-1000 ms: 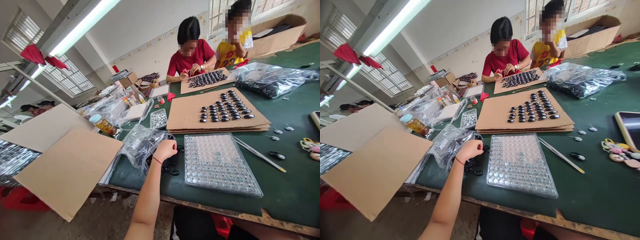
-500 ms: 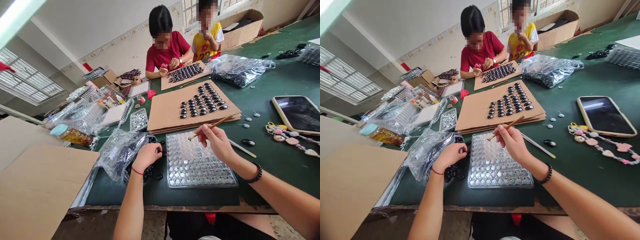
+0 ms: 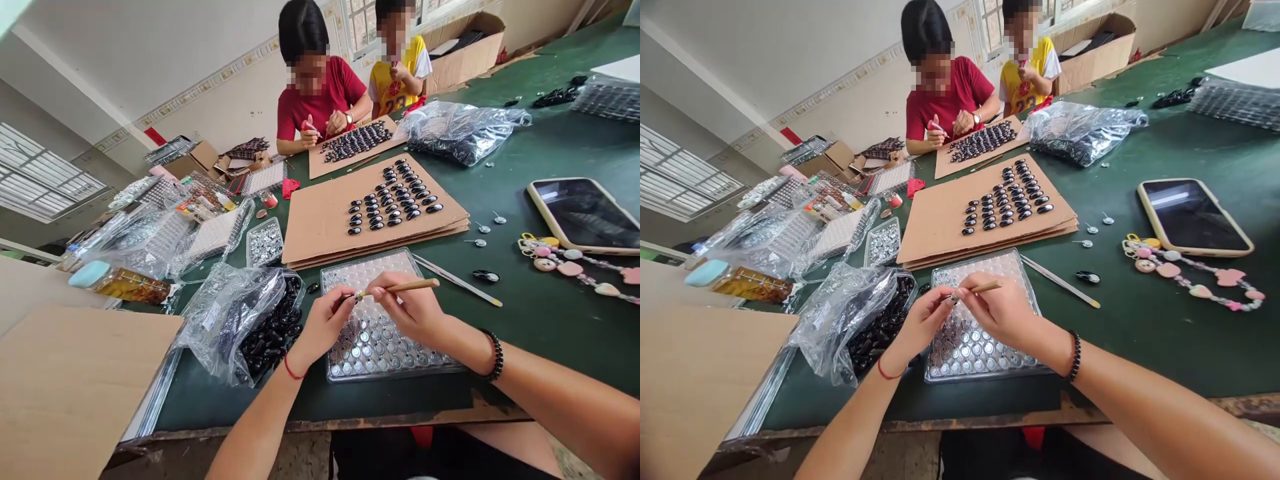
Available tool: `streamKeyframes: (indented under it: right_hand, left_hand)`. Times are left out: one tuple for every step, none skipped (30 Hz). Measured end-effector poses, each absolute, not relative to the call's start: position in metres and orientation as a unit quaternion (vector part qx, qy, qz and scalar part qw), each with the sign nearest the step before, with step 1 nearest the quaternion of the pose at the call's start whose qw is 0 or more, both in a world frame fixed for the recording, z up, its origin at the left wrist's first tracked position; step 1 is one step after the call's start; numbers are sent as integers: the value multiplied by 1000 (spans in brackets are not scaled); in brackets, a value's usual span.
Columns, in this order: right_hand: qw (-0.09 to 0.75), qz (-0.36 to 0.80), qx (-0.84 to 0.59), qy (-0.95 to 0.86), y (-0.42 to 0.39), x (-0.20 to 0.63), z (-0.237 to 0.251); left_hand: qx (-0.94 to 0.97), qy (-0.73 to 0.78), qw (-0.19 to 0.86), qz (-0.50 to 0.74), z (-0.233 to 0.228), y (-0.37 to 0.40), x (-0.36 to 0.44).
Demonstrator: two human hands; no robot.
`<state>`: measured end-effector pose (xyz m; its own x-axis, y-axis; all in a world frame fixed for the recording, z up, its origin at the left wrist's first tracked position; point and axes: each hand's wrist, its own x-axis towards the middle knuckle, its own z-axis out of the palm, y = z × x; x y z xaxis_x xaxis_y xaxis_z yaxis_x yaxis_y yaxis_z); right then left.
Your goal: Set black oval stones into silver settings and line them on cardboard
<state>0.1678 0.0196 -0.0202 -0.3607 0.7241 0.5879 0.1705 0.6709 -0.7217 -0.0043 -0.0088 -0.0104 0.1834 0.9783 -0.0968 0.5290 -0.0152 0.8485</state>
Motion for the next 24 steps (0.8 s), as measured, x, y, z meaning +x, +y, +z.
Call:
streamKeyframes:
  right_hand:
    - [483,277,-283,-781,20,168,-21]
    - [482,272,-278,-785,20,169,-21]
    - [481,269,-274,-788,20,169,-22]
    - [480,268,-271,-790,20,169,-22]
    - [479,268,-270,-791,19,169,-23]
    - [478,267,-269,-793,19,169,-23]
    - [476,265,-269,-795,18,168,-23]
    - [472,263,-267,-798,18,168,-23]
    - [468,261,-264,-802,18,167,-23]
    - [463,259,-261,-807,18,167,-24]
    - [457,257,-259,-811,18,166,-24]
    - [452,254,-259,-815,18,166,-25]
    - [446,251,-260,-819,18,165,-26]
    - [441,247,-262,-822,19,165,-27]
    - [435,243,-264,-826,19,165,-27]
    - [429,239,-265,-830,19,164,-28]
    - [423,237,-264,-834,18,164,-29]
    - [418,234,-263,-838,18,164,-30]
    - [415,232,-262,-840,18,164,-30]
    - [413,232,-261,-841,18,165,-31]
    - [411,231,-261,-842,18,165,-31]
    - [411,230,-263,-842,18,165,-31]
    - [410,230,-264,-842,18,165,-31]
    - [409,228,-265,-843,18,165,-31]
  left_hand:
    - [659,576,396,279,-12,-9,-3]
    - [663,577,388,278,-13,-10,-2]
    - [668,578,380,274,-14,-10,-2]
    - [673,579,372,270,-14,-10,-1]
    - [676,580,368,268,-14,-10,-1]
    - [675,580,367,271,-14,-10,-1]
    - [671,580,371,277,-14,-10,-1]
    - [668,577,376,282,-14,-10,-1]
    - [667,574,380,285,-14,-10,-1]
    - [668,573,380,287,-15,-10,-2]
    - [669,572,377,287,-15,-10,-2]
    - [672,573,372,287,-16,-10,-3]
    - [674,573,367,288,-17,-10,-3]
    - [674,572,365,290,-18,-10,-3]
    - [674,569,369,293,-19,-10,-4]
    - [672,565,376,296,-20,-10,-4]
    - [670,560,385,299,-20,-10,-4]
    - [667,555,395,302,-20,-10,-4]
    - [664,550,404,306,-20,-10,-3]
    - [660,545,414,310,-20,-10,-3]
    - [656,542,422,311,-19,-10,-2]
    - [652,542,430,311,-19,-11,-2]
    - [646,544,436,311,-19,-11,-1]
    - [640,547,442,309,-18,-11,-1]
